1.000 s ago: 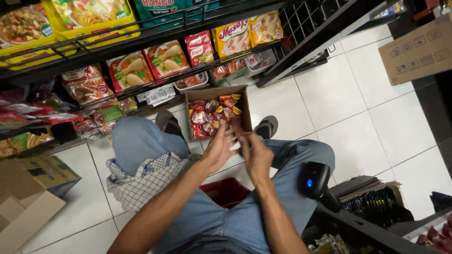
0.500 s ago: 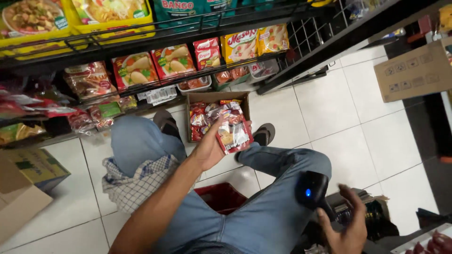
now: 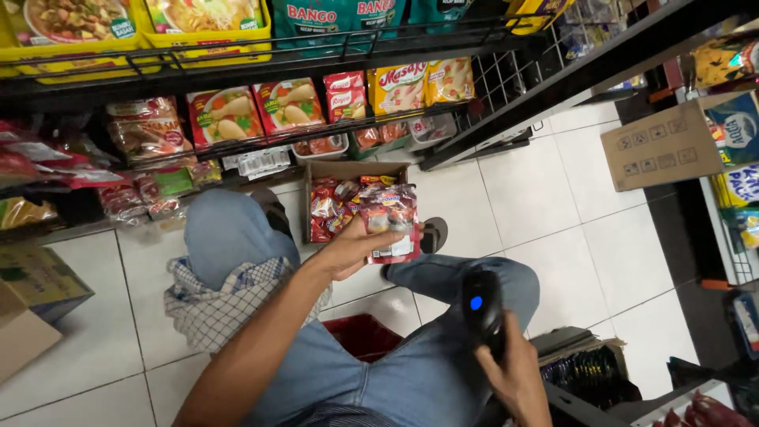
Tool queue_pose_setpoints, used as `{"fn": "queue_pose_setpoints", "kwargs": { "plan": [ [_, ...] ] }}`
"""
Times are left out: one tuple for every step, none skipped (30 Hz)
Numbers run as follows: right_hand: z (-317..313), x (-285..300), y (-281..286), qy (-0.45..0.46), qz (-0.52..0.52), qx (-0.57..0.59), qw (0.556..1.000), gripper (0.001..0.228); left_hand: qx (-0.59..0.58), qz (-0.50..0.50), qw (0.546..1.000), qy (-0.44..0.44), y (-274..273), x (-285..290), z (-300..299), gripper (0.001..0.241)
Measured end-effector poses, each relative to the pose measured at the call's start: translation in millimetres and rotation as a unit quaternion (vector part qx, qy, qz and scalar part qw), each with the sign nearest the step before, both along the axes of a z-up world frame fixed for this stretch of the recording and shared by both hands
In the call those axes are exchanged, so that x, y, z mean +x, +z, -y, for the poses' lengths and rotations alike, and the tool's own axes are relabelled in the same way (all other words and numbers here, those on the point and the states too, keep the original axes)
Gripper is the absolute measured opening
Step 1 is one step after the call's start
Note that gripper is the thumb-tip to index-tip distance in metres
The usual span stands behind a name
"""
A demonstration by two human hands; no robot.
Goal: The recorder is scanning and stocking seasoning packets onto a retail shelf.
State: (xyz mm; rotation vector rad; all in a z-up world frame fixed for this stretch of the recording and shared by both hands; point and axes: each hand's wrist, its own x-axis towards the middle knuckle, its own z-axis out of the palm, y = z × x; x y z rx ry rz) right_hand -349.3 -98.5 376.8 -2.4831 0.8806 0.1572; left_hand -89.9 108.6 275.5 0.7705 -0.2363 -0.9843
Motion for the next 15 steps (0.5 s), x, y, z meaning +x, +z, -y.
{"fn": "queue_pose_setpoints", "kwargs": {
  "plan": [
    [-6,9,12,0.052,0.005,0.017,0.998,0.060,0.009,-0.010,1.000,0.003,-8,-2,0,0.042],
    [-11,17,24,0.052,0.005,0.017,0.999,0.060,0.009,-0.010,1.000,0.003,-10,-1,-1,0.042],
    [-17,26,37,0.135,0.020,-0.014,0.991,0.062,0.020,-0.008,1.000,0.002,-11,1,-3,0.040],
    [-22,35,49,0.218,0.034,-0.044,0.974,0.064,0.030,-0.006,1.000,0.000,-12,2,-4,0.038],
    [-26,46,61,0.216,0.038,-0.046,0.975,0.064,0.029,-0.002,1.000,-0.001,-11,4,-4,0.038],
    [-31,56,72,0.249,-0.002,-0.078,0.965,0.063,0.025,0.015,1.000,0.004,-10,7,-5,0.038],
    [-35,64,85,0.281,-0.047,-0.109,0.952,0.063,0.021,0.028,0.999,0.010,-10,4,-6,0.038],
    [-39,69,91,0.280,-0.047,-0.110,0.952,0.063,0.020,0.028,0.999,0.010,-4,5,-8,0.038],
    [-41,75,98,0.286,-0.095,-0.126,0.945,0.062,0.005,0.031,0.999,0.005,1,6,-9,0.038],
    [-44,80,105,0.291,-0.143,-0.142,0.935,0.061,-0.010,0.034,0.999,0.001,6,7,-10,0.038],
    [-44,82,106,0.293,-0.143,-0.145,0.934,0.061,-0.013,0.035,0.999,0.003,3,6,-9,0.038],
    [-45,83,107,0.312,-0.134,-0.162,0.926,0.060,-0.002,0.047,0.999,0.009,0,5,-9,0.038],
    [-46,85,107,0.331,-0.125,-0.178,0.918,0.060,0.009,0.059,0.998,0.014,-3,4,-9,0.039],
    [-46,86,107,0.332,-0.125,-0.180,0.918,0.060,0.008,0.059,0.998,0.015,3,6,-10,0.039],
    [-47,86,107,0.349,-0.104,-0.184,0.913,0.060,0.013,0.048,0.999,-0.001,9,6,-12,0.038]
  ]
}}
